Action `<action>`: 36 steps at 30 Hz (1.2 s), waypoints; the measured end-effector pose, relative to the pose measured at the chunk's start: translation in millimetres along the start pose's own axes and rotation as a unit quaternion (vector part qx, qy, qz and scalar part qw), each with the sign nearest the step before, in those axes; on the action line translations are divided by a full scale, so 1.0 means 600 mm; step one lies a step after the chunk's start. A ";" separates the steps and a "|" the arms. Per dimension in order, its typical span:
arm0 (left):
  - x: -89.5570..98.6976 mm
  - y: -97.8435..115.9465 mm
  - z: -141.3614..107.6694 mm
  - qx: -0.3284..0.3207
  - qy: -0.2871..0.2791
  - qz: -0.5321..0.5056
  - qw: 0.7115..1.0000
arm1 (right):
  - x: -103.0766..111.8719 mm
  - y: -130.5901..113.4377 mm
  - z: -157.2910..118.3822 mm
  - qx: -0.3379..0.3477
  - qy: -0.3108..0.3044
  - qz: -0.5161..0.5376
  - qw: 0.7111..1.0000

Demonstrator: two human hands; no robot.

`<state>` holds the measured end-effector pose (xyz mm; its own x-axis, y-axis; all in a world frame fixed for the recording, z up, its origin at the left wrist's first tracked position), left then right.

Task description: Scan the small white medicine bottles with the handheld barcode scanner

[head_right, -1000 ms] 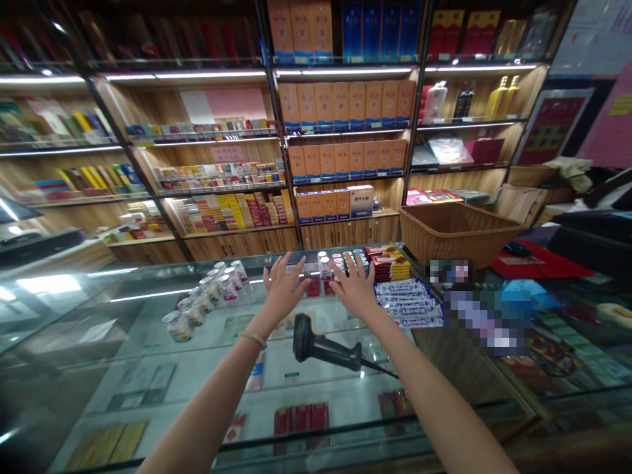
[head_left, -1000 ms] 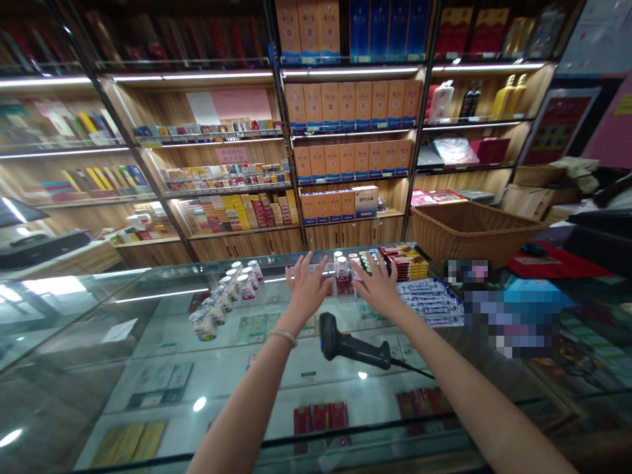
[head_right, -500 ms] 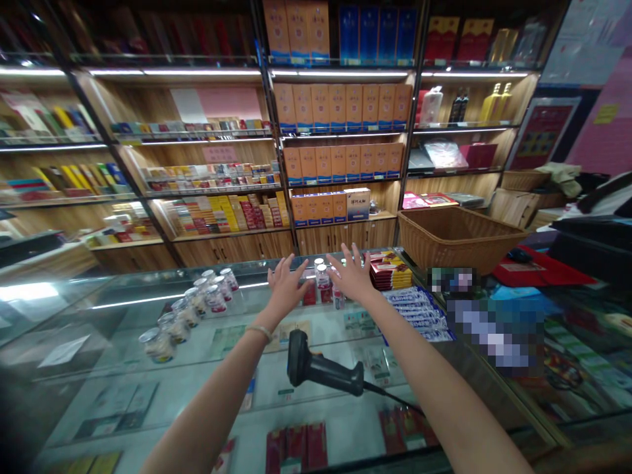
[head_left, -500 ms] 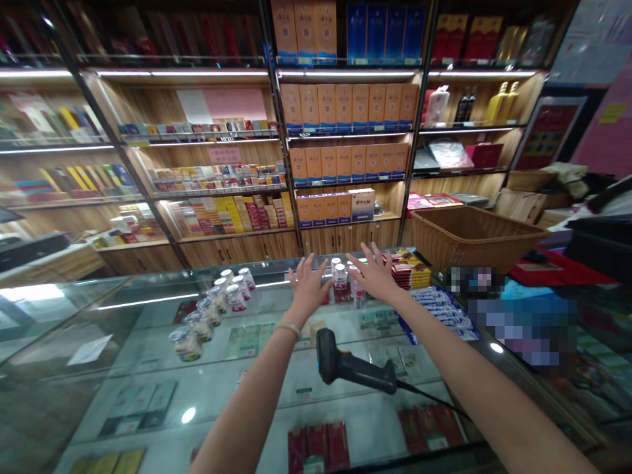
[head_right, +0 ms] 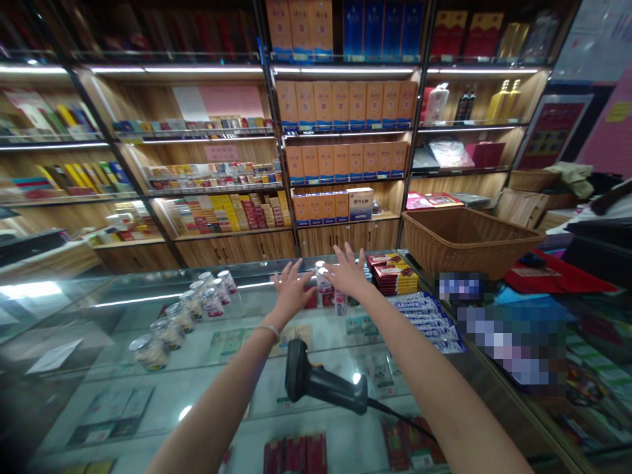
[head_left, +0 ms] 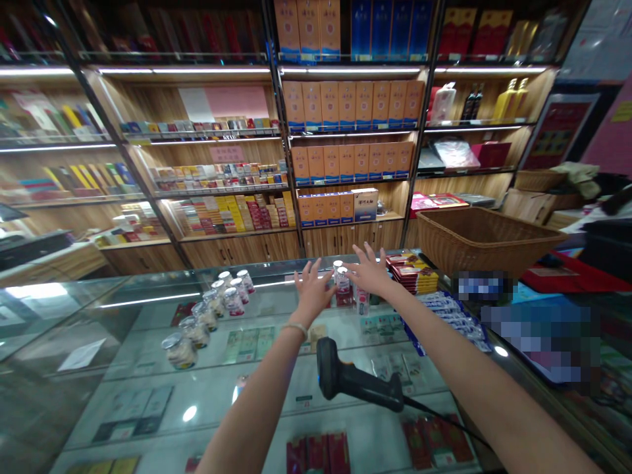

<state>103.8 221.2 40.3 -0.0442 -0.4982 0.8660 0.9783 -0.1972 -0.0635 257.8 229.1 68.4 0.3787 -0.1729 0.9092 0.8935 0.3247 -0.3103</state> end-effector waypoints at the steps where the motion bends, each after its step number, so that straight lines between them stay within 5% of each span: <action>1: -0.002 0.002 0.000 -0.001 -0.001 0.000 1.000 | -0.001 -0.002 0.001 0.002 -0.002 -0.001 1.000; 14: -0.019 0.011 0.005 -0.014 -0.018 -0.005 1.000 | -0.006 -0.013 0.005 -0.007 -0.037 0.000 0.999; 36: 0.036 -0.019 -0.078 -0.019 -0.002 -0.015 1.000 | -0.005 -0.086 -0.067 0.033 -0.062 -0.003 0.998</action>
<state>82.1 173.1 36.2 -0.0721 -0.4885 0.8696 0.9683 -0.2434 -0.0565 220.2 175.6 70.6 0.3369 -0.0599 0.9396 0.8765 0.3844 -0.2898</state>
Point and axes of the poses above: each hand's wrist, its own z-axis towards the middle knuckle, its own x-axis out of the back of the hand, y = z × x, the point moved 9 cm from there along z, towards the middle knuckle, and after that the axes turned 14 degrees about z, right-handed, at the moved point
